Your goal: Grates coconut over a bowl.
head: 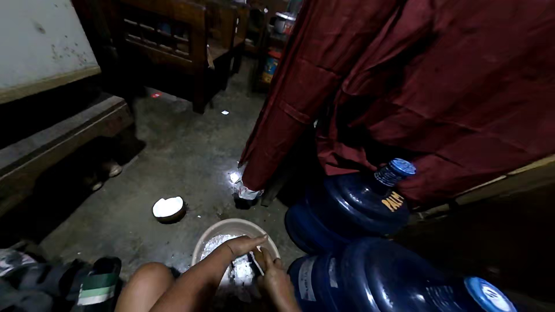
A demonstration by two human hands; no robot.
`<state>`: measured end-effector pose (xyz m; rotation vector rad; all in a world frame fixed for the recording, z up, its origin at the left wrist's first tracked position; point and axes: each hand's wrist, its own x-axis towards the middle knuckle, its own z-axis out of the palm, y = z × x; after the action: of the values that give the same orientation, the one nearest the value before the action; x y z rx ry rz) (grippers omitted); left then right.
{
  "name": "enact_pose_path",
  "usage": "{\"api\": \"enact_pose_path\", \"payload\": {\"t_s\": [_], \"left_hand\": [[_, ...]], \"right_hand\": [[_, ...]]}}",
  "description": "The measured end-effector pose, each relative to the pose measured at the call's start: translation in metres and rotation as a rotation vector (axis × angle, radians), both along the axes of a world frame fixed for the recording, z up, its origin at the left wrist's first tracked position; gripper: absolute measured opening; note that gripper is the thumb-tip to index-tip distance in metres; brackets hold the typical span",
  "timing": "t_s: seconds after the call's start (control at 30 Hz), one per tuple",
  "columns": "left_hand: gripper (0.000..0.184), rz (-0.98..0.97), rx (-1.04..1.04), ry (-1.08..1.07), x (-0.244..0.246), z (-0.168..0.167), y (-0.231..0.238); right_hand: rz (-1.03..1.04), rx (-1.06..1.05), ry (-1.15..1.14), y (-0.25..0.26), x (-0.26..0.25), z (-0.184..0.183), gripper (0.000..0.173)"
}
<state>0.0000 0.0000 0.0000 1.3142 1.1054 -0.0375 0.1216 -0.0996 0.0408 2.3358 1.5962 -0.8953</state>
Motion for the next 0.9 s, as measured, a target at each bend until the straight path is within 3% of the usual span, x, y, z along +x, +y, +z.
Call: {"api": "enact_pose_path", "payload": {"t_s": [0.1, 0.17, 0.23, 0.33, 0.4, 0.47, 0.53, 0.6, 0.67, 0.73, 0.83, 0.9], "left_hand": [[0.086, -0.101, -0.006, -0.112, -0.010, 0.056, -0.016], [0.088, -0.185, 0.138, -0.041, -0.009, 0.066, -0.034], [0.085, -0.194, 0.271, 0.072, -0.006, 0.039, -0.046], [0.081, -0.127, 0.192, 0.147, 0.001, -0.003, -0.026], [0.082, -0.068, 0.075, 0.101, 0.005, -0.019, -0.014], [0.084, -0.002, -0.017, 0.000, 0.006, -0.022, -0.008], [0.086, 0.028, -0.063, -0.152, 0.005, -0.002, -0.003], [0.087, -0.082, -0.042, -0.216, 0.001, 0.032, -0.011], [0.089, -0.205, 0.068, -0.117, 0.000, 0.053, -0.026], [0.088, -0.250, 0.189, 0.013, 0.001, 0.041, -0.037], [0.082, -0.209, 0.219, 0.086, -0.002, 0.003, -0.023], [0.086, -0.151, 0.147, 0.111, 0.002, -0.006, -0.011]], "right_hand": [[0.046, 0.109, 0.084, -0.035, -0.003, 0.045, 0.085], [0.107, 0.425, 0.136, -0.072, -0.004, 0.026, 0.068], [0.152, 0.573, 0.151, -0.086, -0.011, -0.012, 0.051], [0.085, 0.493, 0.121, -0.066, -0.019, -0.035, 0.055], [0.068, 0.270, 0.037, -0.045, -0.013, -0.026, 0.063], [0.055, 0.072, 0.010, -0.024, -0.001, -0.014, 0.075], [0.040, -0.010, -0.025, -0.011, 0.003, 0.010, 0.079], [0.079, 0.090, -0.054, -0.028, 0.005, 0.032, 0.079], [0.154, 0.300, -0.011, -0.058, 0.002, 0.030, 0.067], [0.226, 0.453, 0.062, -0.073, -0.011, 0.000, 0.052], [0.175, 0.321, -0.026, -0.060, -0.040, -0.006, 0.072], [0.128, 0.203, -0.095, -0.041, -0.040, -0.008, 0.061]]}}
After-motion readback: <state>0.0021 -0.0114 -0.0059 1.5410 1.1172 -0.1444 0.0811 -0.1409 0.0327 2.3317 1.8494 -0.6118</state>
